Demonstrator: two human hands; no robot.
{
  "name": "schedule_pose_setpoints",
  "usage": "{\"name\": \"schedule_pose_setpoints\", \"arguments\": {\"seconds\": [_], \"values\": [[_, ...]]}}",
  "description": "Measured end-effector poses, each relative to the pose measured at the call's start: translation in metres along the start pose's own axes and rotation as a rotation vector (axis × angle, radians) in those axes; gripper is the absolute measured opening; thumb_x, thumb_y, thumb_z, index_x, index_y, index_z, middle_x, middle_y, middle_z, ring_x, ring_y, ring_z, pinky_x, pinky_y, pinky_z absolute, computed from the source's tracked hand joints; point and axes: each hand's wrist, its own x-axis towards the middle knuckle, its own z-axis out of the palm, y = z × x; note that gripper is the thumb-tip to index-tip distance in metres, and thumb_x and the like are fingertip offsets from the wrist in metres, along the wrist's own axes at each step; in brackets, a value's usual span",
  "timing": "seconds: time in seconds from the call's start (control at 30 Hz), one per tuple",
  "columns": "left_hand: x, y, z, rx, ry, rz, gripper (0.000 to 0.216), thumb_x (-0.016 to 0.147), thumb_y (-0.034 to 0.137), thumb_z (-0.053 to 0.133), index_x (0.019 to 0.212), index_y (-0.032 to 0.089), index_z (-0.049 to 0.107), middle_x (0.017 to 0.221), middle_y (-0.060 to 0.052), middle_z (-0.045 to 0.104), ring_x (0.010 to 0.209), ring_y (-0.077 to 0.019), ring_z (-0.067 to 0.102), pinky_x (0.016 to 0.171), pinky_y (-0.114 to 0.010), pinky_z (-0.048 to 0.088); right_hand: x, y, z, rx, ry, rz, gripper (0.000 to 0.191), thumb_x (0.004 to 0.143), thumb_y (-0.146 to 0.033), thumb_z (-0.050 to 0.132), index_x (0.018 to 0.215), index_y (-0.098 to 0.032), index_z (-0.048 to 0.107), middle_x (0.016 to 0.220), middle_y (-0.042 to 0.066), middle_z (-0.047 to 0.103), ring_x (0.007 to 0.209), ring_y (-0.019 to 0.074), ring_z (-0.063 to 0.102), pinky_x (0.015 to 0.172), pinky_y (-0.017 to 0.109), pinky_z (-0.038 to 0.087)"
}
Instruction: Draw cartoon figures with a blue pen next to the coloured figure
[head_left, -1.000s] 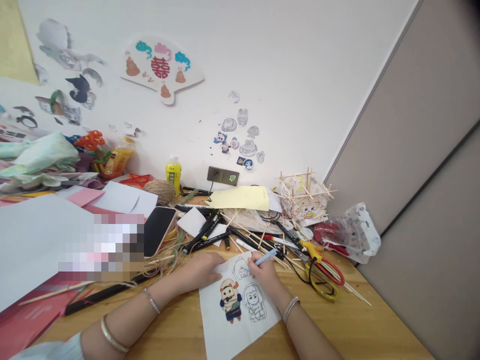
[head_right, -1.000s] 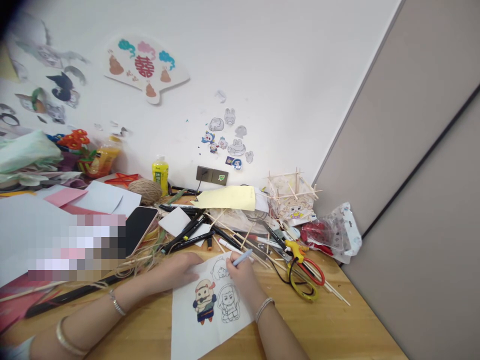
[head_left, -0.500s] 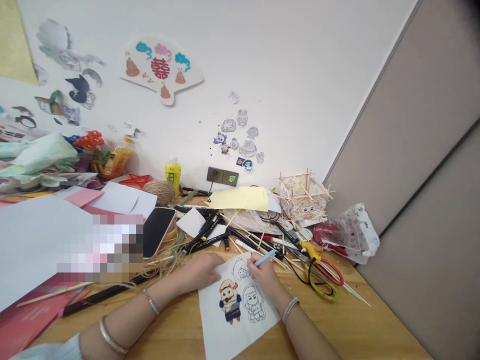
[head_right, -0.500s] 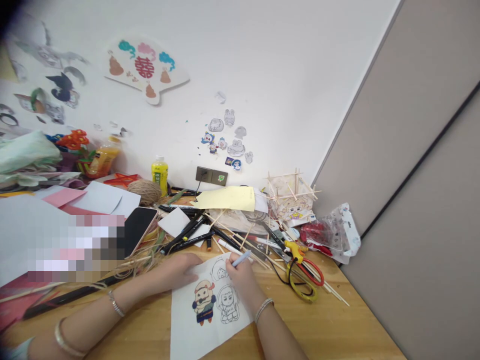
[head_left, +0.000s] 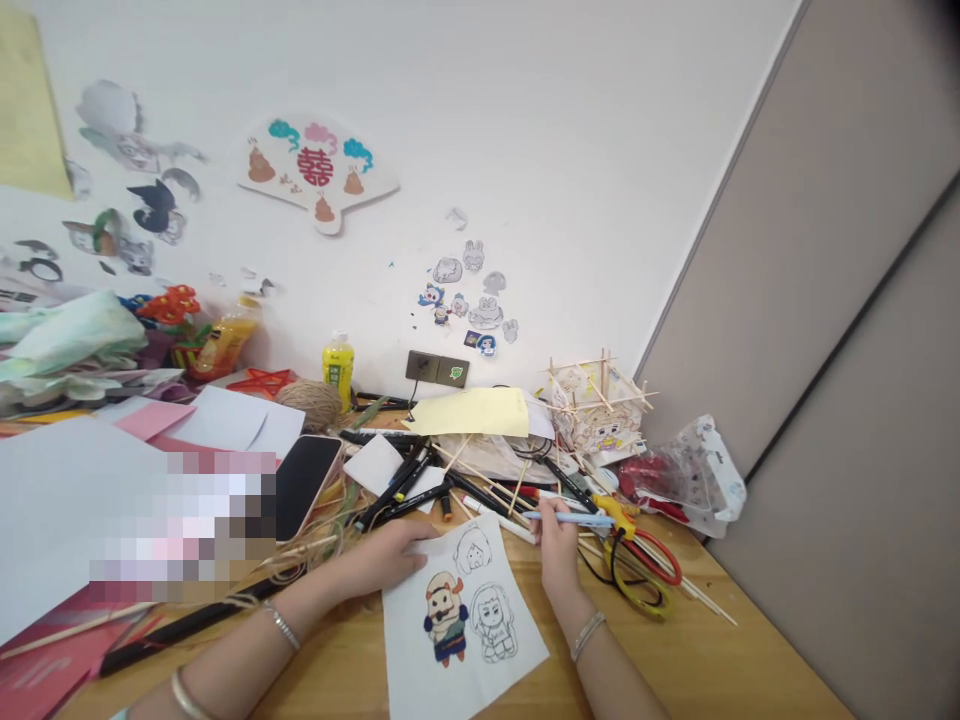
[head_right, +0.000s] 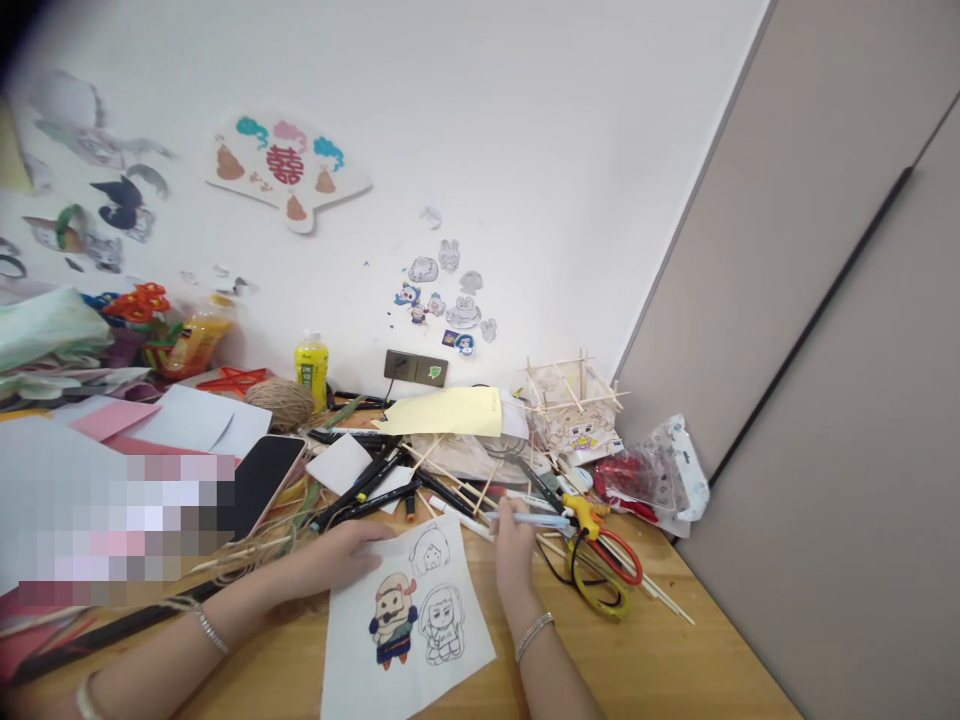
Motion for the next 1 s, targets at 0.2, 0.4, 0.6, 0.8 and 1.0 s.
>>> {"name": "schedule_pose_setpoints", "arguments": {"seconds": [0.2, 0.4, 0.6, 0.8, 1.0], "values": [[0.001, 0.001, 0.001, -0.096, 0.057, -0.023, 0.030, 0.068, 0.020, 0.048, 0.091, 0.018, 0.067, 0.098, -0.001, 0.069, 0.094, -0.0232, 0.061, 0.082, -0.029, 0.046, 0.000, 0.001, 0.001, -0.074, -0.086, -0.081, 0.031, 0.075, -0.052, 0.057, 0.078, -0.021, 0.057, 0.076, 0.004, 0.061, 0.070, 0.0191, 0.057, 0.061, 0.029, 0.046], [0.004, 0.001, 0.002, -0.111, 0.079, -0.056, 0.028, 0.066, 0.022, 0.049, 0.088, 0.016, 0.066, 0.095, -0.003, 0.069, 0.092, -0.0240, 0.061, 0.081, -0.030, 0.046, -0.007, 0.003, 0.007, -0.014, -0.286, 0.052, 0.039, 0.074, -0.058, 0.055, 0.086, -0.021, 0.062, 0.080, 0.007, 0.067, 0.072, 0.0241, 0.061, 0.066, 0.035, 0.049], [0.007, -0.006, 0.005, -0.112, 0.131, -0.067, 0.028, 0.068, 0.028, 0.052, 0.088, 0.015, 0.067, 0.094, -0.003, 0.069, 0.090, -0.0233, 0.060, 0.080, -0.030, 0.045, -0.014, -0.003, 0.007, -0.128, -0.354, -0.036, 0.020, 0.075, -0.040, 0.058, 0.075, -0.021, 0.063, 0.079, 0.004, 0.064, 0.077, 0.0222, 0.057, 0.069, 0.031, 0.045], [0.011, -0.018, 0.007, -0.097, 0.144, -0.072, 0.030, 0.070, 0.035, 0.055, 0.090, 0.017, 0.067, 0.094, -0.003, 0.068, 0.089, -0.0234, 0.060, 0.077, -0.029, 0.046, -0.012, 0.007, 0.004, -0.152, -0.364, -0.007, 0.013, 0.072, -0.031, 0.060, 0.078, -0.020, 0.063, 0.074, 0.001, 0.062, 0.069, 0.0196, 0.055, 0.063, 0.028, 0.043], [0.006, -0.008, 0.003, -0.047, 0.128, -0.057, 0.031, 0.075, 0.036, 0.052, 0.093, 0.017, 0.068, 0.098, -0.003, 0.069, 0.093, -0.0234, 0.060, 0.081, -0.029, 0.043, -0.016, -0.003, 0.009, -0.014, -0.311, 0.072, 0.025, 0.073, -0.045, 0.059, 0.080, -0.021, 0.062, 0.065, 0.001, 0.060, 0.057, 0.0181, 0.054, 0.051, 0.027, 0.042]]}}
